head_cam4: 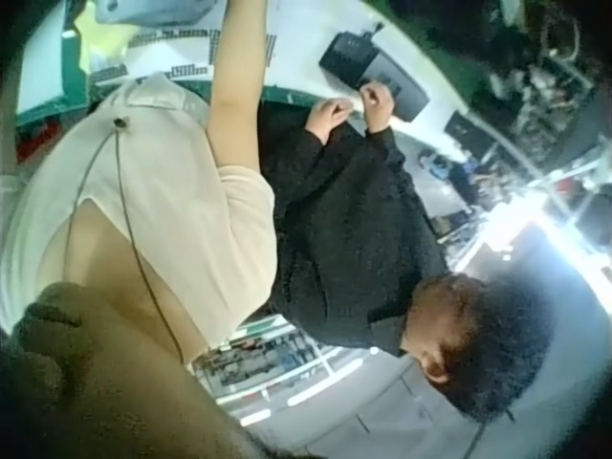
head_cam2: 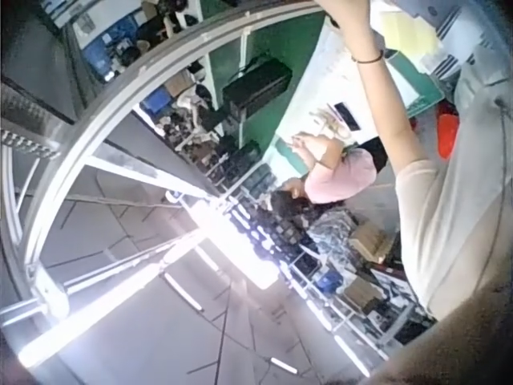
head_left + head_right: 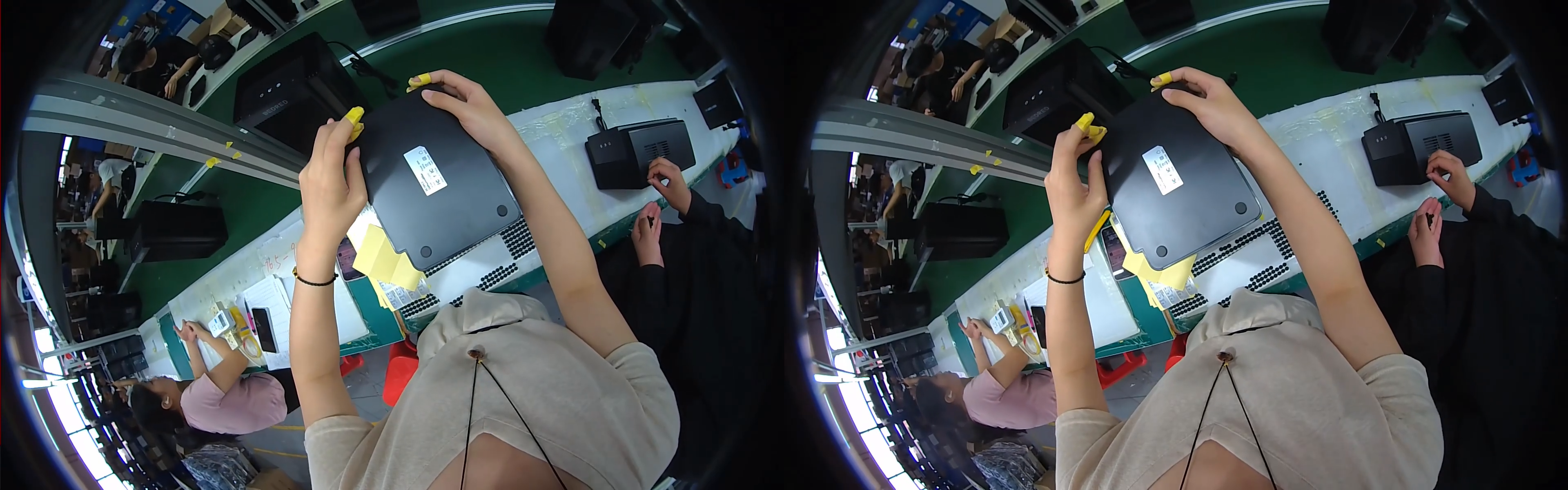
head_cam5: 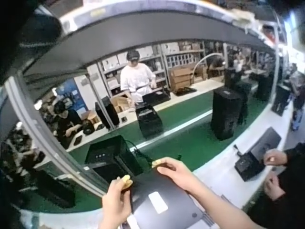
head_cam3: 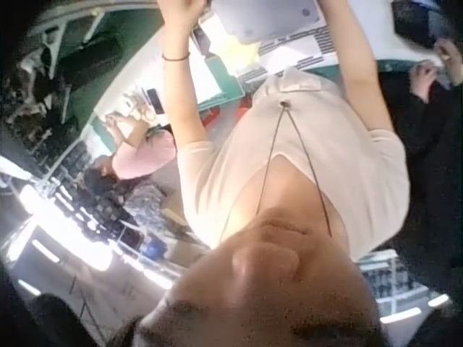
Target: Peeling stickers from a backing sheet and applying them to electronic device housings on an assembly line.
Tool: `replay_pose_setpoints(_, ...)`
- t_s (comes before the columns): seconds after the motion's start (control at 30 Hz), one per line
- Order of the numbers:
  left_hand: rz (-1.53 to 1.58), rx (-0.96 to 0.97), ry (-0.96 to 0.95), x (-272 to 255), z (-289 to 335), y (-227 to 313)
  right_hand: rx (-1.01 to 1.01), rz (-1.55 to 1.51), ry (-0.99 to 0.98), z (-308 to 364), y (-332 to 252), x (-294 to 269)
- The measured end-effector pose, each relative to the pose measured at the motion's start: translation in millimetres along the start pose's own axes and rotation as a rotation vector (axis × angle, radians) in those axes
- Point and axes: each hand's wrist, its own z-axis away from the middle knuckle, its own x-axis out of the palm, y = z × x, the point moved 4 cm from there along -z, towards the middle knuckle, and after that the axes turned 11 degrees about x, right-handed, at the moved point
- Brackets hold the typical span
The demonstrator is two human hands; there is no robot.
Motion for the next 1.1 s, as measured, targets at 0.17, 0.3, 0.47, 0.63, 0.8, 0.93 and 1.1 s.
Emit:
replay_pose_setpoints(0.17,0.333,-0.227,0.03,7,20,-8,-0.181,0.169,0.118,-2,0,0)
replay_pose_setpoints(0.3,0.241,-0.269,0.261,8,43,-7,-0.114,0.404,0.325,27,-7,-17)
replay_pose_setpoints(0.47,0.499,-0.678,0.624,9,123,16,0.336,0.112,-0.01,64,-2,-19)
replay_pose_setpoints(0.63,0.485,-1.08,0.638,51,197,67,0.332,-0.177,-0.101,39,1,-3)
replay_pose_setpoints(0.8,0.513,-1.205,0.485,69,239,93,0.284,-0.127,-0.06,-21,-20,-35)
replay_pose_setpoints(0.93,0.476,-1.173,0.546,68,253,86,0.274,-0.32,-0.078,-49,-40,-55)
replay_pose_setpoints(1.1,0.472,-1.183,0.55,69,258,72,0.069,-0.079,0.168,-62,-47,-76)
